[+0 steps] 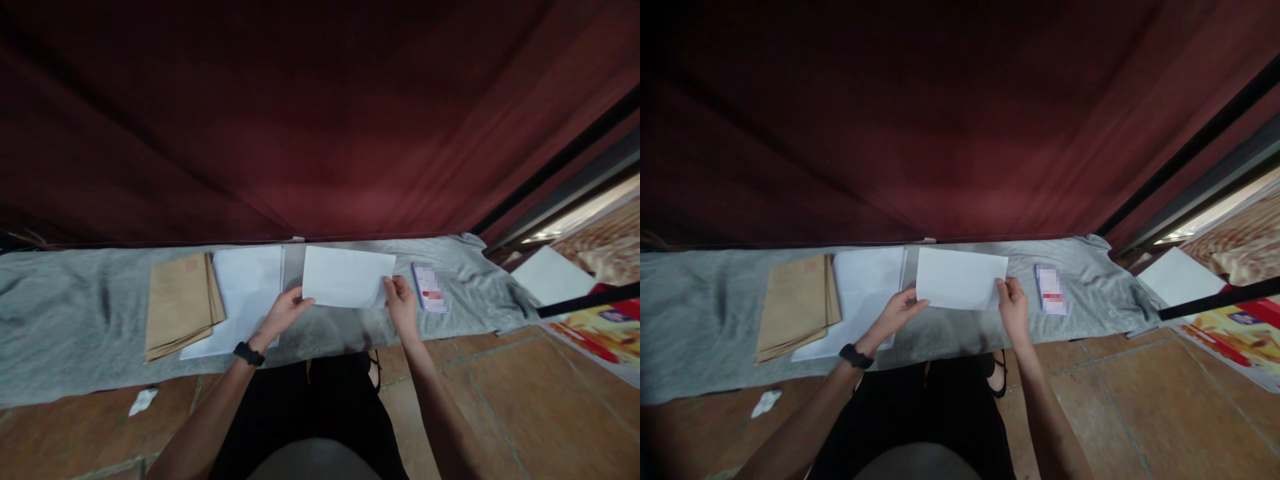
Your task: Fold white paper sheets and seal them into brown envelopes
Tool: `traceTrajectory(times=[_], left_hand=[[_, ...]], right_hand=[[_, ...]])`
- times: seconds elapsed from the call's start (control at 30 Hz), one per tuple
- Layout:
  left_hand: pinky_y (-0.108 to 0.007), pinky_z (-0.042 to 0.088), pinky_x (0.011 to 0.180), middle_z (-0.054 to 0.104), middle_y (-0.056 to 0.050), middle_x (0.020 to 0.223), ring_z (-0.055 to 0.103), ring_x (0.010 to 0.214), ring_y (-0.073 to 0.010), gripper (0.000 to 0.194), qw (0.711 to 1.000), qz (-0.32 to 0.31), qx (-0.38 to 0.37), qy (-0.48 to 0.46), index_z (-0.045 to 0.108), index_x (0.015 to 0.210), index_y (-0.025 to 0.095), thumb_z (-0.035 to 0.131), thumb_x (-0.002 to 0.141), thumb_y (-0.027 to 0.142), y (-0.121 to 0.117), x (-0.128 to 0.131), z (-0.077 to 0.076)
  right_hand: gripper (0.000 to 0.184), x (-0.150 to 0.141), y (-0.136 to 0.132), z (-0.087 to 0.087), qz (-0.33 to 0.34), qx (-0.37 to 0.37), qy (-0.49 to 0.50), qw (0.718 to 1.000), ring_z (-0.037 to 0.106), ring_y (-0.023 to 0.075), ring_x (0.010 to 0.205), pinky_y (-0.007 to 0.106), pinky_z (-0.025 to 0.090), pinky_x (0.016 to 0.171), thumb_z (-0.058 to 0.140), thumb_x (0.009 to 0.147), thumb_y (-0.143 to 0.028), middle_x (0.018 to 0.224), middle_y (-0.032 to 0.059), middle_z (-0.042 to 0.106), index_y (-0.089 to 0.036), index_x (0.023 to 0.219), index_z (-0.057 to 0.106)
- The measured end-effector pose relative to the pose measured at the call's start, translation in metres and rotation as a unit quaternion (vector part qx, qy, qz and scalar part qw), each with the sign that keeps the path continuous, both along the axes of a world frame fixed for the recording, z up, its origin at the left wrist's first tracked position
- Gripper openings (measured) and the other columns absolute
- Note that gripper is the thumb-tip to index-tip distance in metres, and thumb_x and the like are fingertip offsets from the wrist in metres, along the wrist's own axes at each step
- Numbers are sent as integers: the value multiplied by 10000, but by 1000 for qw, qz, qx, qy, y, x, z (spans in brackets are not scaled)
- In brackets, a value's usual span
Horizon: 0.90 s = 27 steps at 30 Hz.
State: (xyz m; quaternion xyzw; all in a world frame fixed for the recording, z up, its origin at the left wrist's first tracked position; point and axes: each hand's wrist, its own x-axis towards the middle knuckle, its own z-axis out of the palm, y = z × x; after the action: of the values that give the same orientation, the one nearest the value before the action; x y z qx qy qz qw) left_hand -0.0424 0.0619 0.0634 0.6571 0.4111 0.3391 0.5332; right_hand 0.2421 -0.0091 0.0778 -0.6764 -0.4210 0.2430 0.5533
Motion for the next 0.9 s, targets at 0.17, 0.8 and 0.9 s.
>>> traceTrajectory(times=[0.17, 0.8, 0.9], left_hand=[[-244, 484, 690, 682, -3, 824, 622, 771, -157, 323, 998, 50, 30, -27, 597, 873, 202, 632, 847, 522, -4, 8, 39], [-267, 399, 638, 559, 26, 611, 588, 650, -173, 156, 943, 188, 53, 269, 536, 713, 230, 590, 854, 268, 5, 12, -35], [-275, 429, 664, 645, 0, 689, 649, 722, -200, 44, 931, 192, 47, 307, 613, 873, 228, 591, 869, 265, 4, 13, -36]], right_hand=[[401, 6, 8, 50, -50, 83, -7, 995, 384, 108, 555, 228, 327, 527, 606, 840, -594, 607, -67, 485, -196, 788, 591], [467, 1, -38, -79, 157, 4, -256, 954, 535, 241, 1279, 472, 437, 1082, 351, 940, -174, 1364, 134, 587, -196, 1365, 545], [573, -1, -69, -86, 267, 17, -346, 899, 465, 229, 1370, 512, 362, 1162, 375, 901, -100, 1465, 91, 525, -243, 1446, 479]])
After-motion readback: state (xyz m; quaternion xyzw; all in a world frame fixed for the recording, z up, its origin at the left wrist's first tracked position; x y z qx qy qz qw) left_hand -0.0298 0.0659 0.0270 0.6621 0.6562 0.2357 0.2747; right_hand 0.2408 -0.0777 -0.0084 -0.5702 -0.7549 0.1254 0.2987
